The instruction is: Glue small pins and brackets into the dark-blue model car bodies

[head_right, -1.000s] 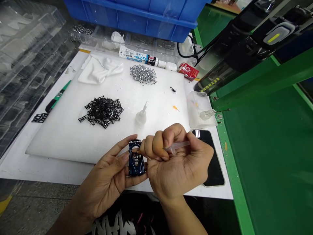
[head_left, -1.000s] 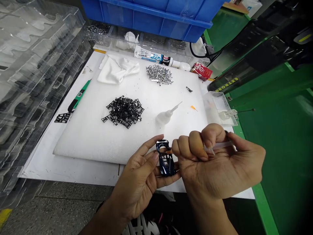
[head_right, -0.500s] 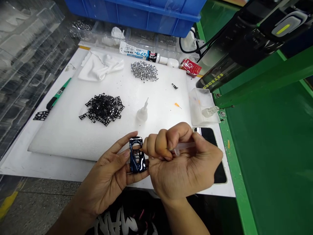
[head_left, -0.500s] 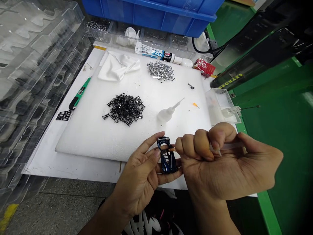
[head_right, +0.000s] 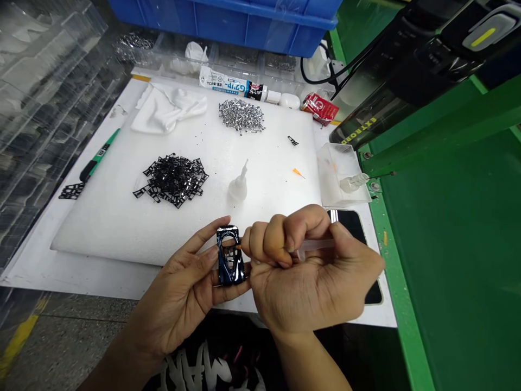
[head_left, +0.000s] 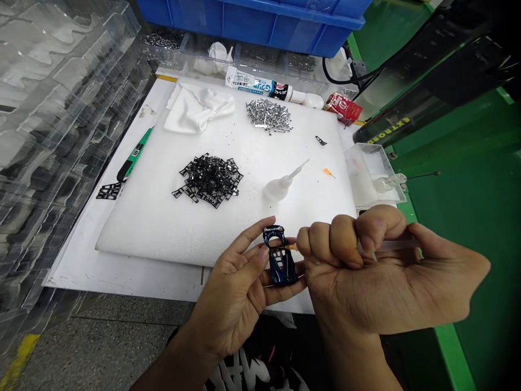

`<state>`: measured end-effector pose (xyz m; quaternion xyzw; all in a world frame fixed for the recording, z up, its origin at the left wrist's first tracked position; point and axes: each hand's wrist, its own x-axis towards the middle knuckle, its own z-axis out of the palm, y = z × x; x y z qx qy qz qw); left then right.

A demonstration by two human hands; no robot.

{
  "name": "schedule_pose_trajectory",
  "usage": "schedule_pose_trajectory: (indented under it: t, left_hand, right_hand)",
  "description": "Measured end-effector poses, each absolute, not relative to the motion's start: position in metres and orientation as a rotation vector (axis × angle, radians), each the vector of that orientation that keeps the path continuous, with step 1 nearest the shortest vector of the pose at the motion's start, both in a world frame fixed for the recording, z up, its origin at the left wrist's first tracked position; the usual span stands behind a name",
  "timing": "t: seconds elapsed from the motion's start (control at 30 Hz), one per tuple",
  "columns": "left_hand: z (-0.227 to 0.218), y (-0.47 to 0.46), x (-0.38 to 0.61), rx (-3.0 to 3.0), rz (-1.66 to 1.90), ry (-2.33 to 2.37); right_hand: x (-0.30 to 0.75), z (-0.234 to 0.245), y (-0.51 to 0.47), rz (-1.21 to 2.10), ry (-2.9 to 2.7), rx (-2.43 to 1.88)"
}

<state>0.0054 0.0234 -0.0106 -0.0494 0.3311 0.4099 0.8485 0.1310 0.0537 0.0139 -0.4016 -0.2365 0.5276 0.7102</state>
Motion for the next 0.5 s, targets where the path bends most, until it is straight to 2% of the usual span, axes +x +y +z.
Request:
schedule_pose_trajectory:
  t: [0.33,0.5]
  left_hand:
    - [-0.011,0.024,0.005,-0.082,0.867,0.684]
    - [-0.01,0.022,0.006,-0.077,0.875,0.704]
  right_hand:
    - [0.137,-0.003,0.051,1.128,-0.687,-0.765]
    - [0.139,0.008,0.042,1.207,-0.742,-0.757]
